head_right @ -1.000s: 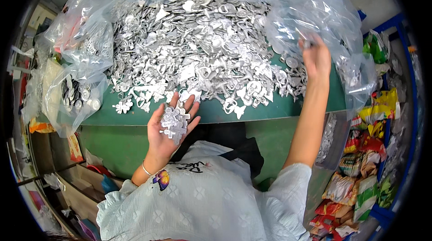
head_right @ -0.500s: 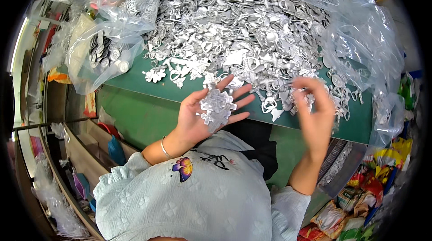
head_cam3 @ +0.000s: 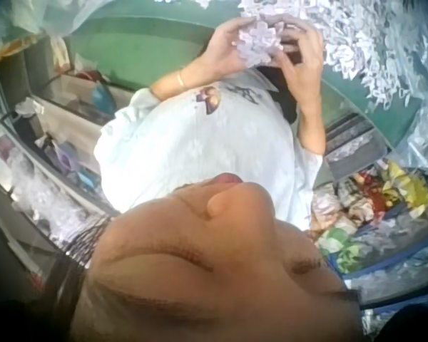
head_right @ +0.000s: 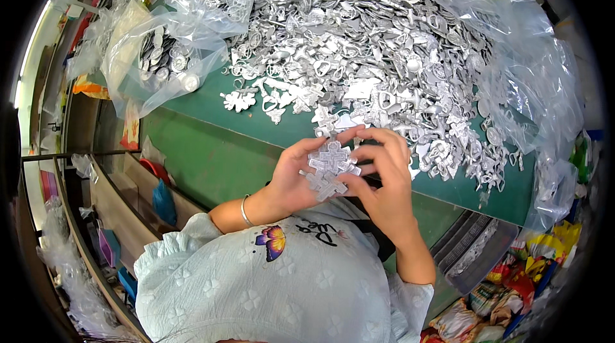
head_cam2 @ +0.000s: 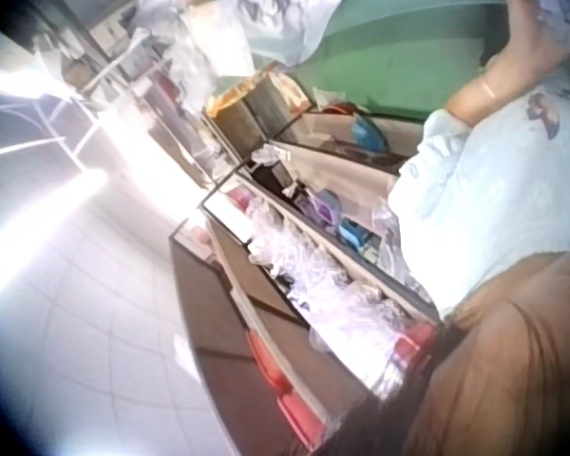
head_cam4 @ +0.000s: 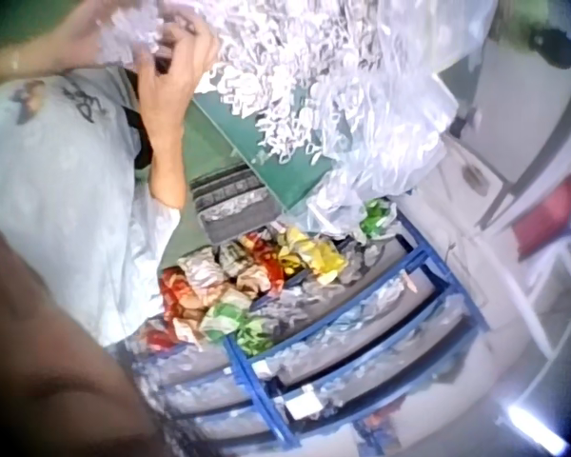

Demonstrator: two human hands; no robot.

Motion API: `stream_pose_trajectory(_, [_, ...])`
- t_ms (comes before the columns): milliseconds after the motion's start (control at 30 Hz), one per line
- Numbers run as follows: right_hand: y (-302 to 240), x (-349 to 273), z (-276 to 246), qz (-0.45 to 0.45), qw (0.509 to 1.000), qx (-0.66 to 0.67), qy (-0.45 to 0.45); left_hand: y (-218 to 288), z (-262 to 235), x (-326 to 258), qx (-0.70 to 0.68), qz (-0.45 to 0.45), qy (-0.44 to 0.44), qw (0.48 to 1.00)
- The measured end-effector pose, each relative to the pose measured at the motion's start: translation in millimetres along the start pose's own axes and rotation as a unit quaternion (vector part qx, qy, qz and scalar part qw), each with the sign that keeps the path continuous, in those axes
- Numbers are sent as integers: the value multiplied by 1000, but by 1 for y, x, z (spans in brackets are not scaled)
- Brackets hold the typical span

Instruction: The person sorts through a large pile of small silver-colored cross-shaped decorative items, picking up individual pieces, turning them over, and collecting several in their hand.

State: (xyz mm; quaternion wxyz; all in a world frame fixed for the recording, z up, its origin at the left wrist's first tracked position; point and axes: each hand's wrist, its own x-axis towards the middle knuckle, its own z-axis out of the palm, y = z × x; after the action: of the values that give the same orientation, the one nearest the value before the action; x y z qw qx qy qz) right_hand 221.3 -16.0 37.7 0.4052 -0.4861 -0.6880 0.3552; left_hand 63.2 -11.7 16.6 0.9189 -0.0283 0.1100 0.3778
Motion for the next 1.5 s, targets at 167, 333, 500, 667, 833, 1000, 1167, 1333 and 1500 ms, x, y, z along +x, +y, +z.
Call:
stream_pose_trajectory(167, [0,10,5,-17,997,-68,-15,0,-12,-2,-6,-28,26,999])
stream_pose_trajectory(333, [11,12,6,-23,1000,3,5,4,3,-1,39,-42,95,994])
stream_pose_trajectory(500, [17,-1,-2,93,932,314,157,4,1,5,37,-47,41,997])
stream_pose_trajectory(667, [59,5,-78,-14,830,362,424,6,-6,4,-28,-30,-3,999])
stream_pose_trajectory(833, [143,2,-185,26,825,279,491,5,-5,10,-56,-35,-35,997])
stream_pose_trajectory(1000, [160,29,-200,187,899,0,397,4,-2,10,-30,-20,-38,999])
stream_pose_trajectory(1167, [73,16,-103,52,925,-272,261,6,-2,8,-11,16,-22,1000])
stream_pose_trajectory(1333, [-4,3,-14,-109,976,-184,-45,6,-3,8,-30,26,-21,999])
stream_pose_trajectory(1500, [3,-8,9,-74,989,-126,-10,6,-2,8,-57,25,-36,997])
